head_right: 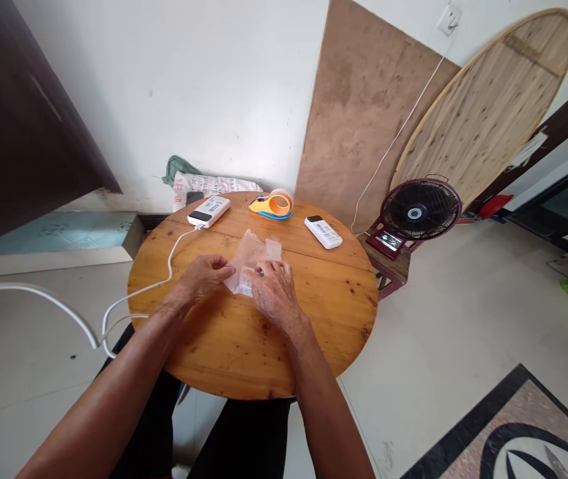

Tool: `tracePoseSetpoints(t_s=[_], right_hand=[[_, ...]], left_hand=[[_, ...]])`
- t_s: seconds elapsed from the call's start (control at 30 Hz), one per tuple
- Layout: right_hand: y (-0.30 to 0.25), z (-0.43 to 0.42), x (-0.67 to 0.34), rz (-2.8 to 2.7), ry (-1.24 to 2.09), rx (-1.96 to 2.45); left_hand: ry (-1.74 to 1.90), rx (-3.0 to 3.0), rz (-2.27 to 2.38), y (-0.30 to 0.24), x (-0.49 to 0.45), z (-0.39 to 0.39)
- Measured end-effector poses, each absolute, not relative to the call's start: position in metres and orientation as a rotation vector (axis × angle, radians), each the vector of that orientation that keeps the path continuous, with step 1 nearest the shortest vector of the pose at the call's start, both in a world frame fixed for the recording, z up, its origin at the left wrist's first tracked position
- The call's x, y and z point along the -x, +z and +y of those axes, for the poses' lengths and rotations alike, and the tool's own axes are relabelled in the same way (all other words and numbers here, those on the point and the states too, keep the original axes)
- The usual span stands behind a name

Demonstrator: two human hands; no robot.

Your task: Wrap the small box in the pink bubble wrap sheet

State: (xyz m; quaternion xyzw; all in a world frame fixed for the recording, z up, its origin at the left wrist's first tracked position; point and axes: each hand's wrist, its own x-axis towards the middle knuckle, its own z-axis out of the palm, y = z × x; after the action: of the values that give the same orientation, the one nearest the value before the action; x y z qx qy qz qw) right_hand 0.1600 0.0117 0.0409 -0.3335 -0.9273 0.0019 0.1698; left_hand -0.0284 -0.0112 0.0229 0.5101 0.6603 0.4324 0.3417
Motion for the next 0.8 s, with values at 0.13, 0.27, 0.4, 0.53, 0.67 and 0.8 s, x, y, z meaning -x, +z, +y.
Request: tracePoseSetpoints(t_s=[0.13, 0.27, 0.4, 0.53, 0.67, 0.8], right_hand=[[0.042, 0.011, -0.160, -2.610, 0.065, 0.939], [0.041, 0.009, -0.160, -2.489, 0.198, 0.948], [0.039, 0.008, -0.161, -2.416, 0.240, 0.972], [0.040, 0.009, -0.164, -2.399, 0.282, 0.961], [0.041, 0.009, -0.166, -2.388, 0.319, 0.958], [0.041, 0.010, -0.166, -2.385, 0.330, 0.972]], left_hand=[[1.126, -1.325, 1.658, 0.031, 0.009, -0.011], [1.097, -1.360, 1.626, 0.034, -0.001, -0.017], [0.971, -1.589, 1.847, 0.038, -0.009, -0.024], [0.807, -1.819, 1.933, 0.045, -0.012, -0.030], [0.733, -1.975, 1.814, 0.046, -0.008, -0.031], [0.760, -2.166, 1.730, 0.041, -0.004, -0.030]])
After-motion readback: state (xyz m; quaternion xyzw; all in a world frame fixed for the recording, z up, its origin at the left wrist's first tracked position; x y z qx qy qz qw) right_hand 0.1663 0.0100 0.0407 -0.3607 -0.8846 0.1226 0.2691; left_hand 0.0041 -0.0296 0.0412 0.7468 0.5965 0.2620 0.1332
